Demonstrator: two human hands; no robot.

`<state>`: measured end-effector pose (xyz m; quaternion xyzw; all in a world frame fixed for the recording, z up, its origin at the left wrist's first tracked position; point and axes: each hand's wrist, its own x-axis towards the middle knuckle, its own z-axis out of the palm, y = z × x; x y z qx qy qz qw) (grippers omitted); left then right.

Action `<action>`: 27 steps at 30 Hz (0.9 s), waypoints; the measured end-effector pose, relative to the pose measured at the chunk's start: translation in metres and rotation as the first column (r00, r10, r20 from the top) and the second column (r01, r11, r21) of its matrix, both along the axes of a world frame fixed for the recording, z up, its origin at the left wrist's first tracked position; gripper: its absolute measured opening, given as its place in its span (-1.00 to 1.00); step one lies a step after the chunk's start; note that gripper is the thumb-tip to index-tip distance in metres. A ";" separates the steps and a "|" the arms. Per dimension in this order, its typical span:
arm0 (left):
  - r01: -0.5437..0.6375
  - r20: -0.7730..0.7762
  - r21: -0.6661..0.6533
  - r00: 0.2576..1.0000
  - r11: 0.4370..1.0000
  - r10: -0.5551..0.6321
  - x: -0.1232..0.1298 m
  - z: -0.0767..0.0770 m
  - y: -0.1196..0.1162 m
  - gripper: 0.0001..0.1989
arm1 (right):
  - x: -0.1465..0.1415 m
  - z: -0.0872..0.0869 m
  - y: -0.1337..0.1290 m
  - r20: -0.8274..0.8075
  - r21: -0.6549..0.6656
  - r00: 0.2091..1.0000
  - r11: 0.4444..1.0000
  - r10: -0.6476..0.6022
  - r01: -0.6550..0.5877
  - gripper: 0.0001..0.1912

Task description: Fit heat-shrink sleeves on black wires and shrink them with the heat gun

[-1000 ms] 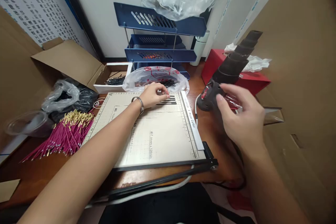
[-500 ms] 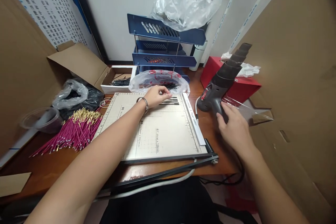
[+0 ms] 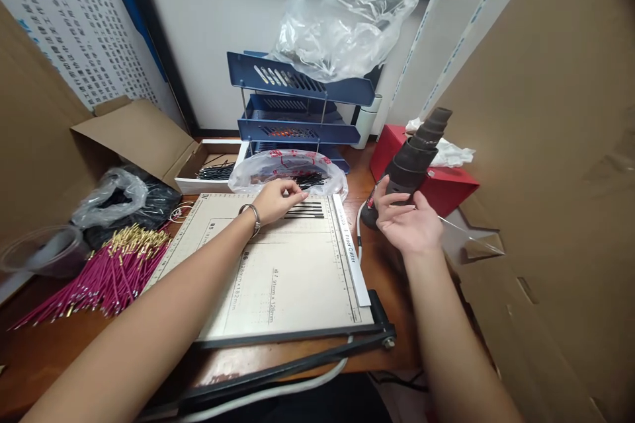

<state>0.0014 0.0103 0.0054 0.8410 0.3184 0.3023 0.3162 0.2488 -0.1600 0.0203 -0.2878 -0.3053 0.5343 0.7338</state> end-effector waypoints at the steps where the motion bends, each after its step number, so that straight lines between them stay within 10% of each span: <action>1: 0.000 -0.006 0.000 1.000 1.000 0.000 0.000 0.000 0.000 -0.62 | 0.002 -0.003 0.003 -0.035 -0.003 0.999 1.000 0.024 -0.024 -0.62; 10: -0.096 -0.045 -0.004 0.994 0.995 0.096 0.001 -0.002 0.002 -0.59 | -0.018 -0.002 0.008 -0.349 0.004 0.935 0.998 0.064 -0.067 -0.62; 15: -0.160 -0.027 -0.016 0.987 0.987 0.159 0.001 -0.002 0.003 -0.61 | -0.056 0.012 -0.006 -0.219 -0.082 0.975 0.996 0.024 -0.043 -0.49; 21: -0.147 0.006 -0.003 0.989 0.989 0.147 0.001 -0.003 0.002 -0.62 | -0.084 0.040 -0.007 0.180 -0.011 0.945 0.960 -0.274 0.280 -0.39; 27: -0.148 0.008 -0.002 0.989 0.989 0.148 0.001 -0.004 0.003 -0.65 | -0.085 0.073 0.014 0.219 0.286 0.724 0.752 -0.654 0.593 -0.52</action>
